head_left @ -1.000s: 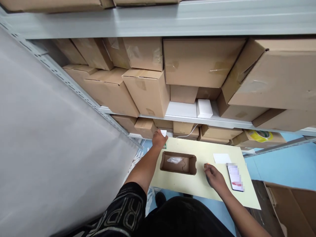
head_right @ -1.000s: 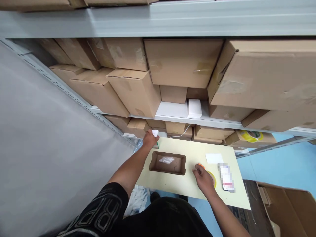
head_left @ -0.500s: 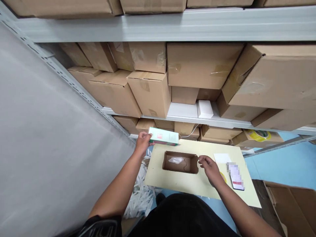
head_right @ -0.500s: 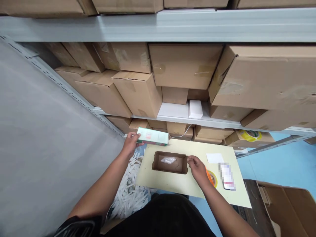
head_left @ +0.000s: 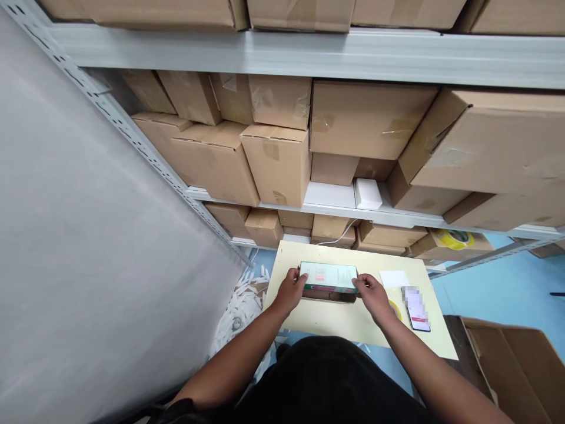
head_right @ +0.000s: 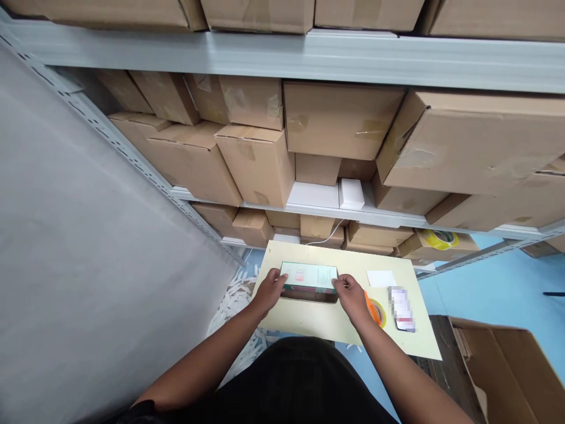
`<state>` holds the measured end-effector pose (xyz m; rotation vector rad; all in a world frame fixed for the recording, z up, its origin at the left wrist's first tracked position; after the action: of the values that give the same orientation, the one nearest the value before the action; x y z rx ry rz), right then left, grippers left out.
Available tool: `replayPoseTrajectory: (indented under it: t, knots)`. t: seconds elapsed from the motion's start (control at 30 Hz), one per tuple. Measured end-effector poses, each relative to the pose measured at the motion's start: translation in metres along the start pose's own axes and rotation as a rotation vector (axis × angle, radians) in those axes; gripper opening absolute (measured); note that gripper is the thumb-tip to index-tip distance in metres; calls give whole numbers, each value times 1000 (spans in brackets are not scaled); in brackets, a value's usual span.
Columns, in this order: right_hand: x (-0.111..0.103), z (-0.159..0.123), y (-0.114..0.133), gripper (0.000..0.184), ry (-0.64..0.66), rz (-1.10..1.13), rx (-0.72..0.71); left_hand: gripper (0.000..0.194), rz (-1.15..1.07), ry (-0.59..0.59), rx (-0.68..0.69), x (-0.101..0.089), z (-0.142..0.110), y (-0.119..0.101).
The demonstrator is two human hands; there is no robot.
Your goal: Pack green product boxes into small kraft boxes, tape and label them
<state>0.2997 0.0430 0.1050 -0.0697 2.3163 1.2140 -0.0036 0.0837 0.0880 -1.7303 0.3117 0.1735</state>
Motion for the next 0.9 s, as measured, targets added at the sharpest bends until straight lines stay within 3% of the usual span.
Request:
replayPoseTrajectory:
  t: [0.13,0.3,0.43,0.6,0.77,0.9]
  knots:
    - [8,5,-3,33,18,-106,6,24,359,88,115,-3,16,0]
    - [21,17,-8,22,40,-300,2,23,617,230,128,3,26,5]
    - [39,23,-12,26,47,-459,-59,17,699,242,116,2,29,12]
    - [58,21,-7,30,-32,-783,-215,15,801,285,83,14,28,28]
    - [56,22,-11,33,-35,-949,-189,13,811,269,110,14,21,30]
    - [58,17,-4,59,-10,-1043,-209,11,746,293,157,9,17,32]
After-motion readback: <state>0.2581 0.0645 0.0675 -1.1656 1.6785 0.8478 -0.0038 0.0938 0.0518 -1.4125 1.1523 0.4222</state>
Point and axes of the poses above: each hand's wrist, its own z-axis towards the middle knuckle, its own x-axis out of the palm, y = z × x, the point moved 9 cm from there along z, towards the middle knuckle, and after that the axes turned 13 degrees about x, right-handed, at the moved point
